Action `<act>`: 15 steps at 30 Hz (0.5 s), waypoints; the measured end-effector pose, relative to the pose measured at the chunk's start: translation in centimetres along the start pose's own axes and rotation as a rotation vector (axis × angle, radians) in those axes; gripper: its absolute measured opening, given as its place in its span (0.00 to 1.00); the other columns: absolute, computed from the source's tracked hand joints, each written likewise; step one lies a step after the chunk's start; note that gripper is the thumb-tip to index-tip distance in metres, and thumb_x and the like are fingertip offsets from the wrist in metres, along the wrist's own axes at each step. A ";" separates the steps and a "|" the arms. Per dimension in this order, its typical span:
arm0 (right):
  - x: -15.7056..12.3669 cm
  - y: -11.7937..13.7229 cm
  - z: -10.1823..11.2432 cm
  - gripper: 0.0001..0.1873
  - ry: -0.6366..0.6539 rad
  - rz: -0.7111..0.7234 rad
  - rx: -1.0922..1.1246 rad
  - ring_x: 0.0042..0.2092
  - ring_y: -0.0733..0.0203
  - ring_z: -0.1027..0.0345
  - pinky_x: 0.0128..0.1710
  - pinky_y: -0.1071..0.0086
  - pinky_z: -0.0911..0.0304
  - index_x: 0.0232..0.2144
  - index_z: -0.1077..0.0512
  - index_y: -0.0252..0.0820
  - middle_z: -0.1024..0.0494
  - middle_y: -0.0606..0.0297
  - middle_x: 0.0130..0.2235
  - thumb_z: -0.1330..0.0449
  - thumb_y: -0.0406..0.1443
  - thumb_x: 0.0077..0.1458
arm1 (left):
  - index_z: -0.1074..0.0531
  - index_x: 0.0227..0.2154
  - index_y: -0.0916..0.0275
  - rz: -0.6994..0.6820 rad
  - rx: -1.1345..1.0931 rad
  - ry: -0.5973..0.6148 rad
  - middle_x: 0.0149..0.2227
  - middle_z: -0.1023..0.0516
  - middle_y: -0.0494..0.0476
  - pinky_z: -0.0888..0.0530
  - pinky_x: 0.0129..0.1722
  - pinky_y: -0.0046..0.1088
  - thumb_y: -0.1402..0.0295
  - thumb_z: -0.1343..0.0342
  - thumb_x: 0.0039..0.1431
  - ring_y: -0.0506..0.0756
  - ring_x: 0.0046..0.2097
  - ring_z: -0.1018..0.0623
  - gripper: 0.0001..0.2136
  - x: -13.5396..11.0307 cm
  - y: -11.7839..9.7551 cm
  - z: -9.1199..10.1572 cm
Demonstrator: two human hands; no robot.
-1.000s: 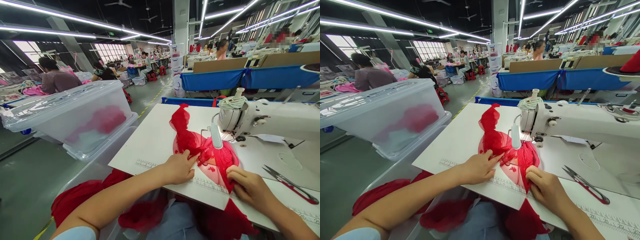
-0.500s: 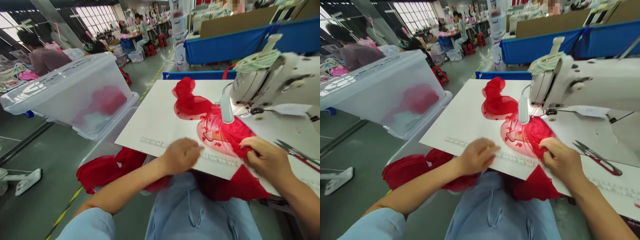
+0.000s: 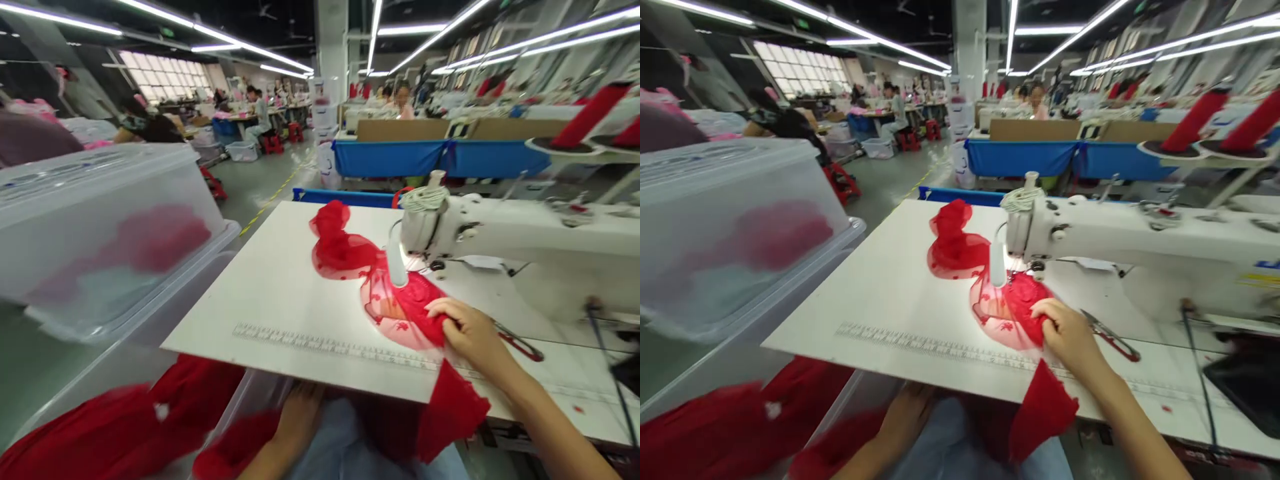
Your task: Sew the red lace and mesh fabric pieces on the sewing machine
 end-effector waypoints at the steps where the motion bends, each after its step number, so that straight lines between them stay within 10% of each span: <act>1: 0.2 0.6 0.0 0.15 0.014 0.023 -0.012 0.42 0.57 0.25 0.41 0.64 0.30 0.32 0.31 0.46 0.20 0.62 0.41 0.54 0.26 0.52 | 0.24 0.47 0.63 -0.005 0.014 -0.016 0.43 0.18 0.63 0.21 0.44 0.40 0.81 0.53 0.55 0.63 0.44 0.18 0.20 0.3 -0.2 -0.6; 5: 0.0 2.6 -0.4 0.19 0.120 0.058 -0.011 0.41 0.61 0.28 0.39 0.69 0.32 0.39 0.30 0.46 0.24 0.60 0.46 0.53 0.24 0.52 | 0.25 0.49 0.56 -0.323 0.004 -0.218 0.44 0.18 0.59 0.22 0.41 0.36 0.78 0.48 0.55 0.61 0.43 0.19 0.20 0.6 -5.7 0.8; 9: -0.6 2.7 0.1 0.12 0.088 0.024 -0.019 0.36 0.59 0.32 0.34 0.68 0.37 0.34 0.31 0.45 0.25 0.61 0.40 0.50 0.26 0.54 | 0.27 0.40 0.58 -0.829 -0.113 -0.522 0.24 0.28 0.50 0.30 0.24 0.26 0.73 0.48 0.64 0.52 0.25 0.28 0.06 -0.4 -13.0 9.7; 12: -0.8 2.6 0.4 0.09 0.042 0.004 0.015 0.36 0.59 0.32 0.34 0.68 0.37 0.34 0.32 0.45 0.25 0.62 0.38 0.51 0.30 0.61 | 0.31 0.42 0.62 -0.631 -0.082 -0.607 0.34 0.24 0.58 0.25 0.30 0.30 0.77 0.52 0.65 0.55 0.34 0.23 0.08 3.4 -13.3 16.2; 15: -0.9 3.1 0.1 0.09 0.046 0.009 0.083 0.36 0.62 0.31 0.34 0.70 0.36 0.35 0.33 0.46 0.25 0.64 0.36 0.53 0.33 0.65 | 0.37 0.53 0.62 -0.598 -0.050 -0.522 0.47 0.25 0.63 0.22 0.40 0.36 0.74 0.45 0.63 0.59 0.46 0.22 0.17 6.9 -13.5 18.4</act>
Point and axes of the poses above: each hand's wrist, its own x-axis towards the middle knuckle, its own z-axis out of the back of the hand, y = z × x, the point moved 8 cm from there along x, towards the middle knuckle
